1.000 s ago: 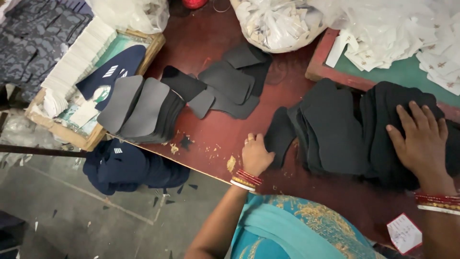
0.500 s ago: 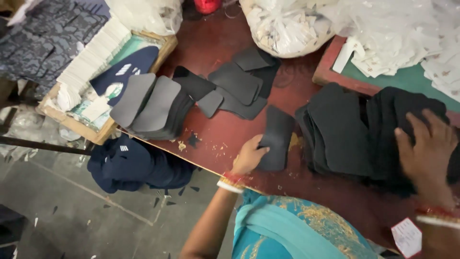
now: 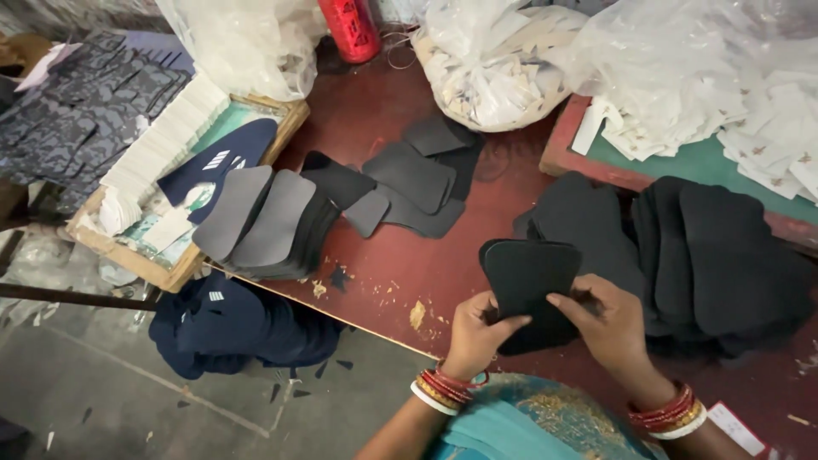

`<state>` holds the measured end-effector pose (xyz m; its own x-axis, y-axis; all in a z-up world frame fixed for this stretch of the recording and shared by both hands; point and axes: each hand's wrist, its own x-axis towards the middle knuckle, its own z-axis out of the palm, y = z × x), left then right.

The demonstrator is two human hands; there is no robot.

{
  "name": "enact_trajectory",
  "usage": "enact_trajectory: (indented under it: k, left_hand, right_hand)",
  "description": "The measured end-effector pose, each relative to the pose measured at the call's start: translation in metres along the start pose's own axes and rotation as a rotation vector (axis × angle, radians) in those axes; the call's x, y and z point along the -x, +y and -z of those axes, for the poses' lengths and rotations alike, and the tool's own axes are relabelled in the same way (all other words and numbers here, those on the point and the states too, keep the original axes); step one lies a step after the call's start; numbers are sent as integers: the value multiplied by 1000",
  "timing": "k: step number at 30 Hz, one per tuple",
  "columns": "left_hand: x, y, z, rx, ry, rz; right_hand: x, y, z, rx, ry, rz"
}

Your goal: The person sorts black, irregularly shaped material pieces on a red table. They pick up the pieces, separate them, and arrange them into neat stacks using both hands.

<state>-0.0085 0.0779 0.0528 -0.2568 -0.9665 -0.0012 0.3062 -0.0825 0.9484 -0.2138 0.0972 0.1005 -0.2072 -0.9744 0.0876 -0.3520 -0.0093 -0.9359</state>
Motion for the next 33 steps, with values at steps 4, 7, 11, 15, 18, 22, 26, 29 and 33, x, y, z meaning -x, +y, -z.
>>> enact_trajectory:
  k: [4,7,11,15,18,22,26,29,33]
  left_hand:
    - [-3,18,-15,74,-125,28]
    - [-6,3,-29,119,-118,28]
    - [-8,-5,-46,15,-19,-24]
    - [-11,-9,-47,9,64,61]
    - [-11,-6,-44,206,113,154]
    - [-14,-15,-35,482,45,166]
    - [-14,-22,-33,521,7,195]
    - [-17,-1,-45,513,17,240]
    - [-21,-30,-46,547,-19,236]
  right_hand:
    - [-1,9,12,51,-56,-24]
    - [0,-20,8,163,-5,128]
    - [4,-54,-1,584,225,551]
    - [15,-38,-3,639,261,611]
    - [12,8,6,457,121,561]
    - [-22,51,83,453,311,144]
    - [-52,75,155,792,414,7]
    - [-46,79,152,1051,358,163]
    - [-25,48,94,607,70,221]
